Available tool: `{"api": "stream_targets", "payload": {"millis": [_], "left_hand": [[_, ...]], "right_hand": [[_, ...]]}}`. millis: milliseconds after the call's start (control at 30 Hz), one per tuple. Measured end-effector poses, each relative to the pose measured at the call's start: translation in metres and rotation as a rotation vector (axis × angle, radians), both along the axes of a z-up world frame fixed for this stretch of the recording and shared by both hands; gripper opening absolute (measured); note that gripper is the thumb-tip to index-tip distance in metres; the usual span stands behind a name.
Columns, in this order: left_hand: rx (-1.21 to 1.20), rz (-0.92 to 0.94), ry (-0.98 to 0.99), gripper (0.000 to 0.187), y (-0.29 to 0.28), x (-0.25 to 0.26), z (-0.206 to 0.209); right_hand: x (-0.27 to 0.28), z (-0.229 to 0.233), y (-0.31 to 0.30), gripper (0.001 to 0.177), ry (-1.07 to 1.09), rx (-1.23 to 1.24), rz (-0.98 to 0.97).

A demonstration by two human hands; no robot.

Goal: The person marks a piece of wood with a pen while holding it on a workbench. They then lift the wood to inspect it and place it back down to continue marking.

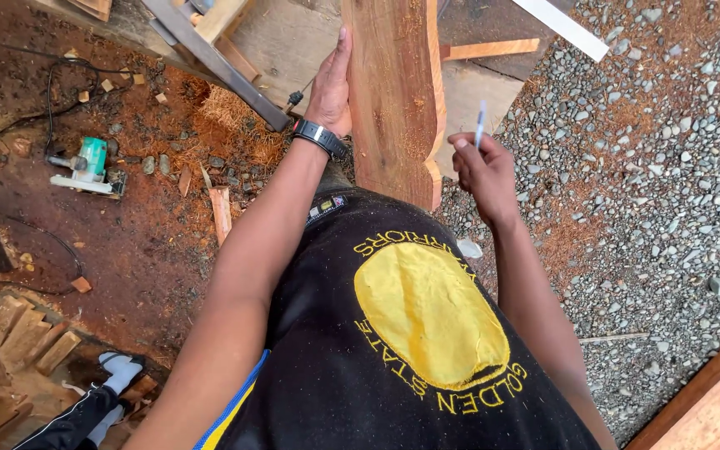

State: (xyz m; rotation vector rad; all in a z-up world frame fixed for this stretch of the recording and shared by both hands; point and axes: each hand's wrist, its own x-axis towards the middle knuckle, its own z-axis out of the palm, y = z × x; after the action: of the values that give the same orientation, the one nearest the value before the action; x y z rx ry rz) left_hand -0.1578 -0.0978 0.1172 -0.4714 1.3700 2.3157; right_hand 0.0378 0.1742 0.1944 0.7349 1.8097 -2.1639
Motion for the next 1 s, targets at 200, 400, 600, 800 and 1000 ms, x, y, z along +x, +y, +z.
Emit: {"api": "stream_targets", "payload": {"millis": [200,400,600,800,1000], "left_hand": [[-0.096,0.105,-0.079,0.131,-0.013,-0.006,0.011],[-0.167,0.161,-0.042,0.142,-0.032,-0.008,0.038],[0.053,0.362,-0.086,0.093,-0.068,-0.007,0.066],[0.062,0.39,0.076,0.085,-0.108,-0.005,0.057],[-0.092,0.427,0.09,0.092,-0.128,0.006,0.039]], "right_hand": [[-0.047,-0.064,0.002,0.035,-0.179,0.466,0.22],[-0.097,-0.081,-0.024,0.021,-0.04,0.604,0.246],[-0.149,-0.058,-0.047,0.016,-0.01,0.539,0.028],[-0.206,-0.133,-0.05,0.022,-0.082,0.796,0.054],[-0.192,-0.077,-0.067,0.004,-0.097,0.197,-0.089]]}}
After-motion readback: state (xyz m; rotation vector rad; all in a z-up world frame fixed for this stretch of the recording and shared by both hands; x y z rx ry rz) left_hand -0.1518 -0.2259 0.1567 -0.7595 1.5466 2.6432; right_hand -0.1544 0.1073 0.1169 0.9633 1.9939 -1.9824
